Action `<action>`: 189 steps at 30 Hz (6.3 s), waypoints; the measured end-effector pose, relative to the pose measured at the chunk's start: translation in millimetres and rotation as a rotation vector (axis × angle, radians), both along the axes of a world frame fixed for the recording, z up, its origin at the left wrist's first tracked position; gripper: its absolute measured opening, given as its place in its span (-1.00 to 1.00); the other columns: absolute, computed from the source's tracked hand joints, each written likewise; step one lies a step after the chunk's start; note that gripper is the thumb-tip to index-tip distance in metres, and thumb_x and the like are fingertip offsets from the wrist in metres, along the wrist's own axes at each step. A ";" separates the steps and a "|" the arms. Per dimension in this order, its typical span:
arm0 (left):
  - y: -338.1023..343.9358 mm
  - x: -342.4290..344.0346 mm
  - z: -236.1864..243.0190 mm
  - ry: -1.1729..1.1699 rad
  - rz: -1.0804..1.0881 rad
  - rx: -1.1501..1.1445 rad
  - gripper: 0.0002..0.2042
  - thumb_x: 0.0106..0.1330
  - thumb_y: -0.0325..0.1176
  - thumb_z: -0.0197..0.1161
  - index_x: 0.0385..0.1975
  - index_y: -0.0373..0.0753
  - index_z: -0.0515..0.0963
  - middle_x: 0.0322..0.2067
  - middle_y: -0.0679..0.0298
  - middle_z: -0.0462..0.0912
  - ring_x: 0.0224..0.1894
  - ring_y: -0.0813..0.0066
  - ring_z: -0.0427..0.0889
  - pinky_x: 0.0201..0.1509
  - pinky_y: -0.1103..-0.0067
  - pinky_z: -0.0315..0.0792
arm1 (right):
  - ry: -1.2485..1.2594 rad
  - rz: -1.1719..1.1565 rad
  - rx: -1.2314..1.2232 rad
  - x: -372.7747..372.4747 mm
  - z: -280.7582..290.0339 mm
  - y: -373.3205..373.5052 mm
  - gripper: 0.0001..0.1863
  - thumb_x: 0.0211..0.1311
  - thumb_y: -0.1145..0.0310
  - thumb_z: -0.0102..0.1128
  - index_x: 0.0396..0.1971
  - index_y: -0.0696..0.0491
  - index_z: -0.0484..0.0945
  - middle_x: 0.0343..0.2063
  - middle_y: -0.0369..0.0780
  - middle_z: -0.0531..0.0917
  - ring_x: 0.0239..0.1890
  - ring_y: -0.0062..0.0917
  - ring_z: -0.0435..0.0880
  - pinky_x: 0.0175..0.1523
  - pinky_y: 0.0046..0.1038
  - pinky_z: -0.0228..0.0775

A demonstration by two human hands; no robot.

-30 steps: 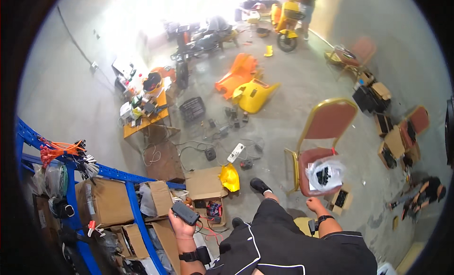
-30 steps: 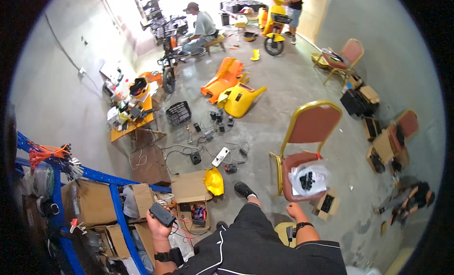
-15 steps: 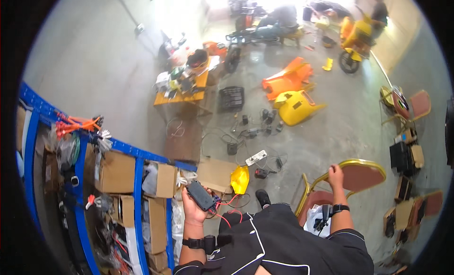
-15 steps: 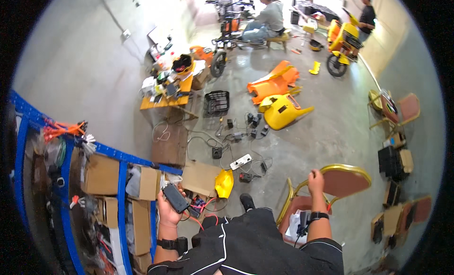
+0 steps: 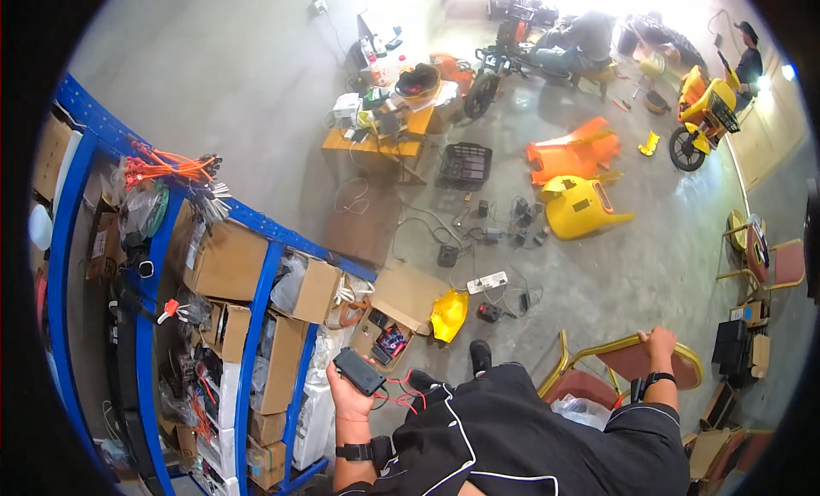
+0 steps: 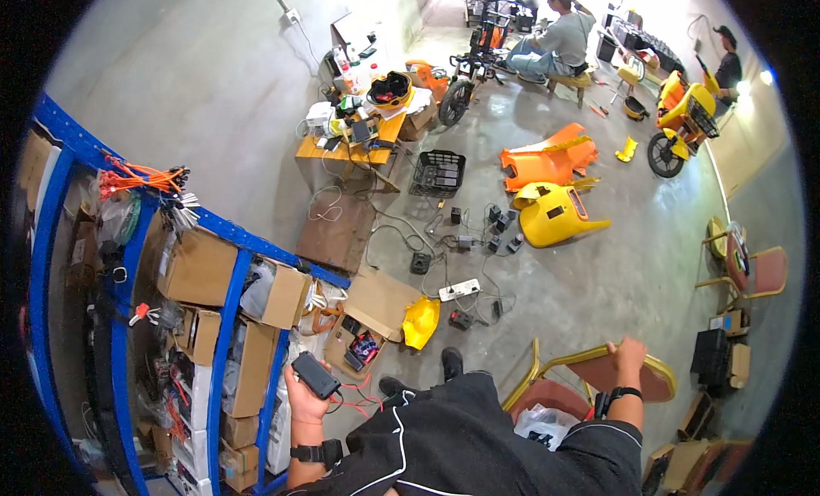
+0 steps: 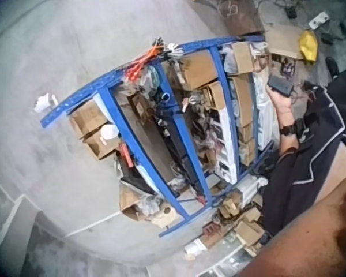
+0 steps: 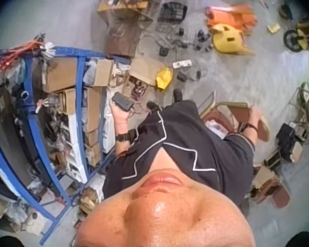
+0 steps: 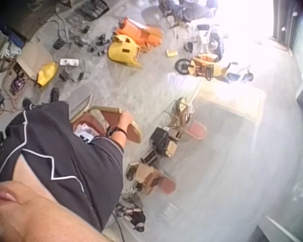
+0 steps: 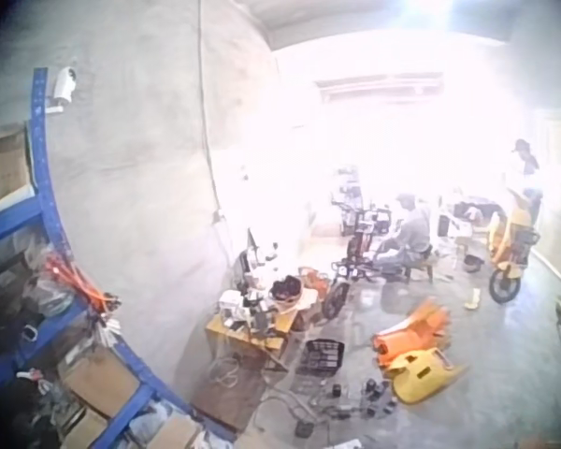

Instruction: The person unscrews the back cover of a multimeter using a screwdriver, removes the screw, and then uses the probes of another multimeter to test internal electronic components.

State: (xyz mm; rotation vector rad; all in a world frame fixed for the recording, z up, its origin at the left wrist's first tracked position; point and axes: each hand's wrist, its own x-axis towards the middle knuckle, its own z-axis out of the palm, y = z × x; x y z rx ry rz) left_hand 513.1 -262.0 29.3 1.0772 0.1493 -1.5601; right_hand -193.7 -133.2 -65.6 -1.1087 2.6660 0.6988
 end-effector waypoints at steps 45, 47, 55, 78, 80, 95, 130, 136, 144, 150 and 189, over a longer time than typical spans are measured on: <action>57.8 19.3 -23.5 -0.020 0.206 0.029 -0.49 0.36 0.12 -0.04 -0.07 -0.23 0.53 -0.20 0.15 0.62 -0.12 0.18 0.60 0.06 0.26 0.52 | -0.109 0.129 0.054 -25.5 -1.8 5.5 -0.45 -0.15 -0.20 0.46 -0.37 -0.01 0.65 -0.29 -0.13 0.70 -0.16 -0.19 0.67 -0.09 -0.22 0.50; 56.3 21.3 -20.5 -0.021 0.195 0.027 -0.50 0.36 0.11 -0.03 -0.07 -0.24 0.53 -0.19 0.15 0.61 -0.12 0.20 0.60 0.08 0.27 0.52 | -0.109 0.133 0.047 -26.4 -3.2 4.5 -0.46 -0.14 -0.20 0.46 -0.36 -0.02 0.65 -0.29 -0.13 0.70 -0.16 -0.19 0.67 -0.09 -0.22 0.51; 54.6 25.1 -21.7 -0.023 0.182 0.063 -0.53 0.34 0.12 -0.01 -0.08 -0.17 0.54 -0.20 0.17 0.61 -0.12 0.18 0.60 0.00 0.26 0.54 | -0.088 0.119 0.056 -25.0 -2.9 4.6 -0.50 -0.09 -0.14 0.46 -0.27 -0.06 0.68 -0.28 -0.13 0.71 -0.13 -0.21 0.67 -0.05 -0.23 0.51; 62.0 18.9 -32.3 0.016 0.203 0.034 -0.53 0.31 0.10 0.04 -0.10 -0.20 0.53 -0.19 0.09 0.61 -0.10 0.16 0.60 0.03 0.26 0.54 | -0.027 0.068 -0.032 -23.0 -7.2 11.3 -0.48 -0.14 -0.16 0.45 -0.28 -0.08 0.71 -0.28 -0.14 0.73 -0.13 -0.23 0.69 -0.04 -0.22 0.48; 64.6 17.1 -23.9 0.005 0.204 0.045 -0.53 0.32 0.10 0.03 -0.08 -0.21 0.53 -0.18 0.09 0.60 -0.10 0.15 0.60 0.05 0.26 0.53 | -0.020 0.081 -0.012 -12.9 2.9 6.8 -0.46 -0.14 -0.19 0.45 -0.28 -0.06 0.69 -0.26 -0.15 0.72 -0.11 -0.21 0.67 -0.02 -0.20 0.47; 113.9 61.5 -38.4 0.037 0.176 0.068 -0.48 0.39 0.13 -0.09 -0.01 -0.24 0.49 -0.15 0.06 0.58 -0.07 0.09 0.58 0.09 0.24 0.49 | 0.221 0.095 0.158 30.4 -39.8 -11.9 -0.37 0.13 -0.25 0.20 0.03 -0.09 0.62 0.10 -0.12 0.58 0.26 -0.20 0.42 0.24 -0.14 0.32; 281.2 230.3 -62.6 0.132 0.215 -0.029 -0.55 0.24 0.04 0.14 -0.07 -0.20 0.56 -0.15 0.15 0.61 -0.11 0.19 0.62 -0.05 0.29 0.54 | -0.869 0.378 -0.339 379.3 -72.2 130.5 -0.65 0.18 0.25 0.06 -0.12 0.06 0.66 -0.14 0.01 0.67 -0.05 -0.07 0.63 0.09 -0.22 0.45; 290.4 238.4 -64.9 0.083 0.187 -0.019 -0.53 0.26 0.05 0.09 -0.04 -0.19 0.54 -0.13 0.12 0.60 -0.09 0.17 0.60 -0.05 0.28 0.53 | -0.784 0.231 -0.164 335.0 -121.6 222.8 -0.62 0.12 0.19 0.07 -0.22 0.14 0.66 -0.22 0.06 0.67 -0.13 -0.04 0.65 0.02 -0.20 0.47; 267.4 224.1 -70.2 0.079 0.155 -0.113 -0.56 0.29 0.03 0.04 -0.12 -0.24 0.55 -0.20 0.17 0.63 -0.17 0.20 0.61 -0.03 0.34 0.54 | -0.905 -0.204 -0.096 276.4 -158.8 301.2 -0.77 0.03 0.26 0.18 -0.39 0.01 0.74 -0.54 -0.20 0.67 -0.60 -0.44 0.58 -0.50 -0.33 0.46; 268.5 209.0 -72.0 0.146 0.212 -0.137 -0.59 0.34 0.01 -0.07 -0.17 -0.20 0.53 -0.27 0.18 0.61 -0.21 0.21 0.61 -0.01 0.25 0.53 | -0.774 0.126 -0.097 279.0 -161.5 266.7 -0.72 0.15 0.25 0.14 -0.27 0.07 0.70 -0.30 -0.13 0.75 -0.26 -0.28 0.72 -0.09 -0.25 0.52; 268.7 200.0 29.1 -0.118 0.986 -0.279 -0.59 0.42 0.02 -0.09 -0.17 -0.22 0.52 -0.28 0.12 0.61 -0.21 0.16 0.61 0.00 0.24 0.52 | -1.139 1.044 -0.270 524.3 -69.2 -290.3 -0.73 0.15 0.31 0.16 -0.23 0.15 0.65 -0.37 -0.03 0.69 -0.25 -0.19 0.69 -0.09 -0.32 0.49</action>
